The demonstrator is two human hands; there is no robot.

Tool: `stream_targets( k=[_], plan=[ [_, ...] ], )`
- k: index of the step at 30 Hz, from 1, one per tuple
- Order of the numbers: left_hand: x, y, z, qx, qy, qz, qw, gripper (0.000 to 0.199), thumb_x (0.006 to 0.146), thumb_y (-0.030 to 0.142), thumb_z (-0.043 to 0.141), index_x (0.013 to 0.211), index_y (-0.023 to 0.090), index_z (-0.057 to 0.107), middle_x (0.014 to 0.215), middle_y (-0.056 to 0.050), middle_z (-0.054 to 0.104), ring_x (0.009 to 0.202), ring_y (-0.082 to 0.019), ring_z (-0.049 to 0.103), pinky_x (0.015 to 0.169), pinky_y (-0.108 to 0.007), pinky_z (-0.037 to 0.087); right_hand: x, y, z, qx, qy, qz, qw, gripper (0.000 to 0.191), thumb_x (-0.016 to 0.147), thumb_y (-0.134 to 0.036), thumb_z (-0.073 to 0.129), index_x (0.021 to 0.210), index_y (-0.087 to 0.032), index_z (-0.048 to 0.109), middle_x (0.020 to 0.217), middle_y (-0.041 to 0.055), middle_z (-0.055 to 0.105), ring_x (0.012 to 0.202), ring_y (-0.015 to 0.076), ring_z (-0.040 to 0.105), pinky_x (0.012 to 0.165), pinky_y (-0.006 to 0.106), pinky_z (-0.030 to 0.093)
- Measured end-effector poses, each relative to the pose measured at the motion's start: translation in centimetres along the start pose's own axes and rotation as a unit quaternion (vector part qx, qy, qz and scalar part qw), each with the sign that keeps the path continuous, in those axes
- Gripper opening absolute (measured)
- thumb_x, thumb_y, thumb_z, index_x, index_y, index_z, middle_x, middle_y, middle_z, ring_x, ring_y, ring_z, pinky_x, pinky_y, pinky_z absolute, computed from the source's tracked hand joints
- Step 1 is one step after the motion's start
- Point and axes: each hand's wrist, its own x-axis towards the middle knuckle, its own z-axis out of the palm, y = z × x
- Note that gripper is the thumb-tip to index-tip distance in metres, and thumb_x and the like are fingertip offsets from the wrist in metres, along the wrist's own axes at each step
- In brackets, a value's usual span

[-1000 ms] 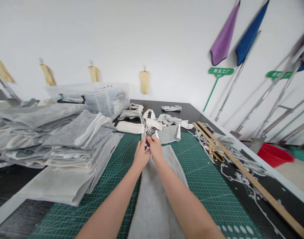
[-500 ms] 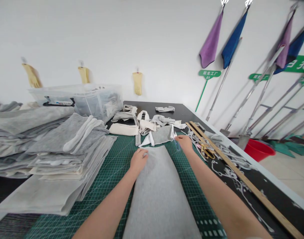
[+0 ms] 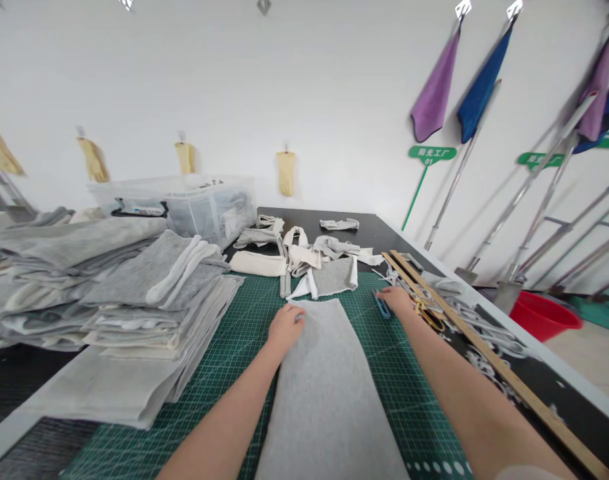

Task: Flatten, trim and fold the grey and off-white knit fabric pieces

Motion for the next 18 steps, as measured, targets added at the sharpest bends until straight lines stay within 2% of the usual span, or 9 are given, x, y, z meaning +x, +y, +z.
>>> stream_targets(
  k=[2, 4, 7, 9, 12, 14, 16, 18],
  plan=[
    [0.0, 0.1, -0.1, -0.004, 0.024, -0.007, 1.0, 0.023, 0.066, 0.019, 0.041, 0.084, 0.019, 0.055, 0.09, -0.002, 0.05, 0.083, -0.013, 0.044, 0.077, -0.025, 0.034, -0.7, -0.3, -0.4, -0.002, -0.007, 0.002, 1.0, 0.039, 0.068, -0.039, 0.051, 0.095, -0.011, 0.053, 0.095, 0.0118, 0.052, 0.087, 0.0216, 0.048, 0.073, 0.034, 0.035],
    [0.1, 0.1, -0.3, -0.004, 0.066, -0.026, 0.997, 0.022, 0.066, 0.018, 0.041, 0.082, 0.019, 0.055, 0.09, -0.002, 0.05, 0.083, -0.013, 0.045, 0.076, -0.025, 0.033, -2.0, -0.8, -1.0, 0.002, -0.007, -0.008, 1.0, 0.039, 0.07, -0.041, 0.045, 0.099, -0.016, 0.052, 0.097, 0.0095, 0.052, 0.089, 0.023, 0.047, 0.072, 0.034, 0.034],
    [0.0, 0.2, -1.3, 0.011, 0.108, -0.094, 0.99, 0.02, 0.068, 0.021, 0.039, 0.081, 0.02, 0.054, 0.088, -0.002, 0.051, 0.077, -0.013, 0.046, 0.069, -0.025, 0.035, -5.0, -1.8, -1.6, 0.008, -0.021, -0.051, 0.998, 0.031, 0.071, -0.041, 0.042, 0.092, -0.023, 0.055, 0.093, 0.0041, 0.053, 0.085, 0.021, 0.048, 0.07, 0.032, 0.034],
    [-0.1, 0.3, -2.1, 0.048, 0.093, -0.157, 0.982, 0.022, 0.07, 0.029, 0.036, 0.08, 0.022, 0.054, 0.086, -0.003, 0.052, 0.074, -0.015, 0.048, 0.063, -0.027, 0.036, -7.6, -2.4, -1.7, 0.012, -0.043, -0.082, 0.996, 0.028, 0.07, -0.042, 0.042, 0.083, -0.024, 0.059, 0.091, 0.0038, 0.053, 0.082, 0.0205, 0.049, 0.068, 0.031, 0.033],
    [-0.4, 0.4, -2.9, 0.125, 0.024, -0.217, 0.968, 0.031, 0.068, 0.045, 0.035, 0.075, 0.022, 0.055, 0.081, -0.007, 0.054, 0.073, -0.021, 0.049, 0.058, -0.032, 0.035, -11.4, -3.7, -1.3, 0.023, -0.082, -0.11, 0.99, 0.035, 0.067, -0.051, 0.042, 0.072, -0.023, 0.062, 0.085, 0.0064, 0.054, 0.077, 0.0228, 0.049, 0.064, 0.034, 0.033],
    [-0.6, 0.7, -2.8, 0.165, 0.004, -0.197, 0.967, 0.03, 0.064, 0.045, 0.041, 0.07, 0.02, 0.056, 0.082, -0.009, 0.054, 0.075, -0.024, 0.049, 0.058, -0.033, 0.035, -13.2, -4.9, -0.5, 0.039, -0.084, -0.121, 0.988, 0.035, 0.06, -0.052, 0.05, 0.073, -0.022, 0.061, 0.088, 0.008, 0.052, 0.082, 0.0261, 0.045, 0.065, 0.037, 0.032],
    [-0.8, 1.1, -2.2, 0.171, 0.018, -0.155, 0.973, 0.02, 0.06, 0.035, 0.045, 0.066, 0.018, 0.055, 0.083, -0.009, 0.053, 0.078, -0.023, 0.048, 0.06, -0.032, 0.035, -14.2, -6.2, 0.6, 0.069, -0.074, -0.126, 0.987, 0.031, 0.052, -0.043, 0.058, 0.073, -0.02, 0.06, 0.09, 0.0091, 0.05, 0.088, 0.0284, 0.041, 0.068, 0.039, 0.03],
    [-0.8, 1.4, -1.4, 0.088, 0.029, -0.144, 0.985, 0.012, 0.057, 0.027, 0.047, 0.06, 0.017, 0.054, 0.074, -0.007, 0.053, 0.075, -0.021, 0.048, 0.061, -0.03, 0.035, -14.3, -7.5, 1.9, 0.119, -0.076, -0.128, 0.982, 0.022, 0.05, -0.032, 0.06, 0.066, -0.017, 0.057, 0.086, 0.0085, 0.051, 0.087, 0.0271, 0.041, 0.069, 0.038, 0.031]
  ],
)
